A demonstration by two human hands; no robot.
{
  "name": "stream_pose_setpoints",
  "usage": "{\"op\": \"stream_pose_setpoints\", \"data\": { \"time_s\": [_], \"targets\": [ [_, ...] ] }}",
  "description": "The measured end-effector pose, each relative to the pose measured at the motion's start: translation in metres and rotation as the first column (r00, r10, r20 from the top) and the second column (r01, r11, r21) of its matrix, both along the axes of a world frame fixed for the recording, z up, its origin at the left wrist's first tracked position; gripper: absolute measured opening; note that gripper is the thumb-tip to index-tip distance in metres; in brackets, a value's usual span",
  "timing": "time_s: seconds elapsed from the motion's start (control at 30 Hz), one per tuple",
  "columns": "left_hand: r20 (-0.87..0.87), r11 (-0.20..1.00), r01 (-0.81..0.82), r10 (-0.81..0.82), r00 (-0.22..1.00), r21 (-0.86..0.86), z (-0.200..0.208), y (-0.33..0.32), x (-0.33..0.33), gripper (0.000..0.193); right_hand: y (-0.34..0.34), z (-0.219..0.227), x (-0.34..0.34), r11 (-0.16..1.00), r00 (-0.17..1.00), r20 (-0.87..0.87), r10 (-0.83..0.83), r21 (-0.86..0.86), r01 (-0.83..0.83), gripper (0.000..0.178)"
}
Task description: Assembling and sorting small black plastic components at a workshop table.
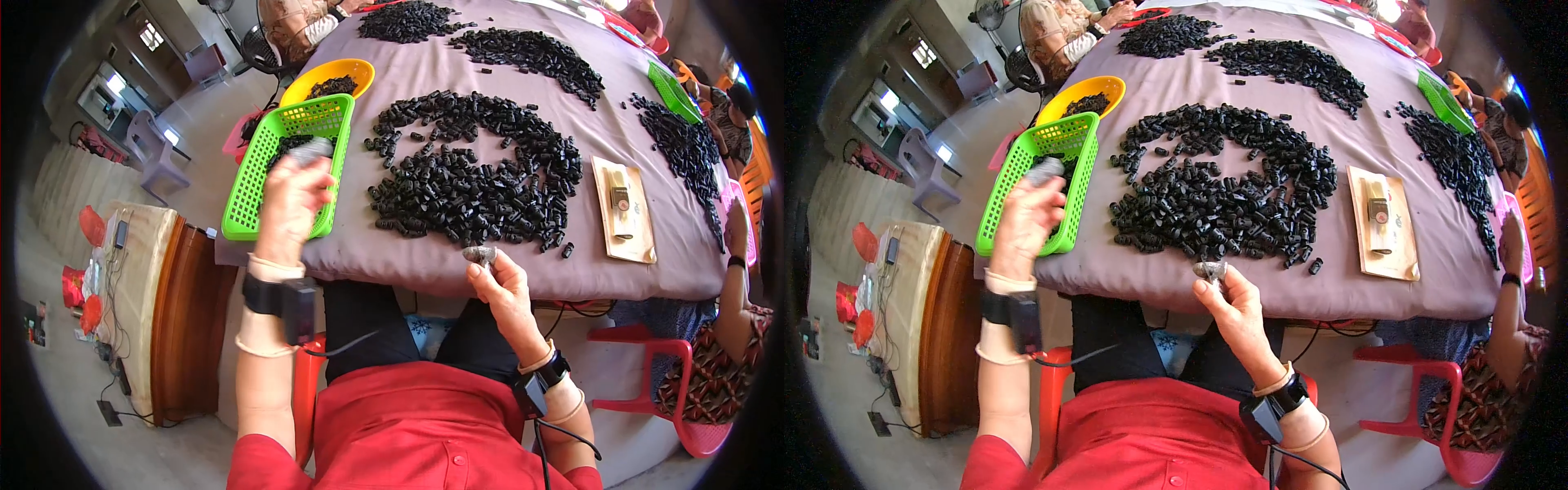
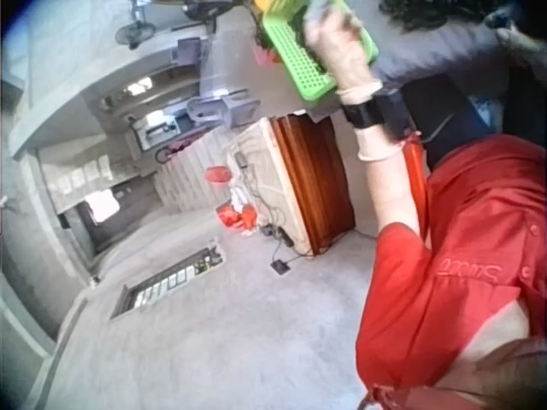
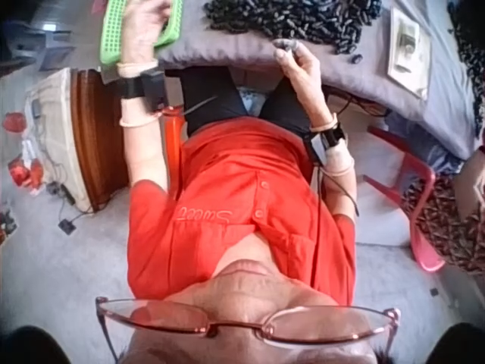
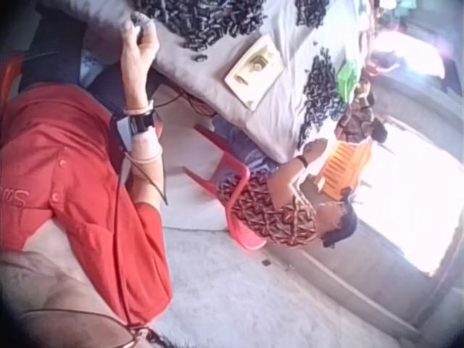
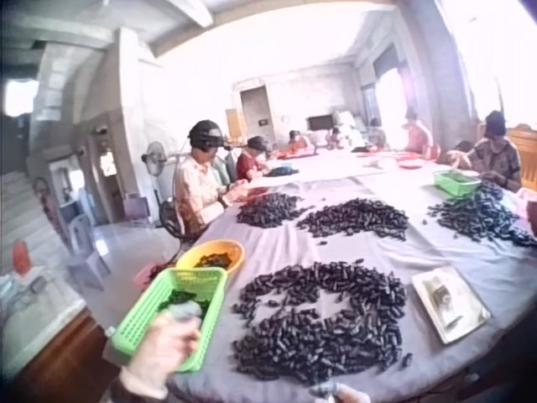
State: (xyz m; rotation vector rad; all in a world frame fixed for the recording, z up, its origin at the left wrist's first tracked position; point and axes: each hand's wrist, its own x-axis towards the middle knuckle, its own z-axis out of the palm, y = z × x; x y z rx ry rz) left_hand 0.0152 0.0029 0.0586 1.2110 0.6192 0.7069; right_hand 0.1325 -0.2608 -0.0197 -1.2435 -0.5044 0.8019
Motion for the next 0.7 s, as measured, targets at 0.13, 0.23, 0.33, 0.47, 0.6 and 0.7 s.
{"op": "stream_pose_setpoints", "data": {
  "time_s": [0.13,0.23,0.33,0.47,0.6,0.7],
  "targets": [
    [-0.191,0.948,0.308,-0.289,0.938,0.077,-0.029,-0.049,0.032,0.018,0.0,0.0,-0.001,1.0,1.0,-0.02,-0.014,-0.007,0.014,0.018],
    [-0.323,0.802,0.355,-0.214,0.922,0.48,-0.068,-0.059,0.049,0.019,0.001,0.003,-0.002,1.0,1.0,-0.005,-0.019,0.005,0.019,0.018],
    [-0.442,0.53,0.358,0.035,0.896,0.768,-0.077,-0.072,0.053,0.024,0.0,0.001,0.001,1.0,1.0,0.006,-0.01,-0.009,0.01,0.019],
    [-0.38,0.52,0.264,0.129,0.916,0.812,-0.079,-0.084,0.062,0.025,0.0,0.001,0.0,1.0,1.0,0.016,-0.008,-0.01,0.009,0.019],
    [-0.351,0.442,0.237,0.198,0.915,0.865,-0.083,-0.086,0.065,0.029,-0.001,0.002,0.0,1.0,1.0,0.018,-0.002,-0.008,0.002,0.019],
    [-0.367,0.451,0.25,0.194,0.91,0.857,-0.086,-0.084,0.068,0.024,0.001,-0.001,-0.001,0.999,0.999,0.044,-0.007,-0.036,0.009,0.017]
  ]
}}
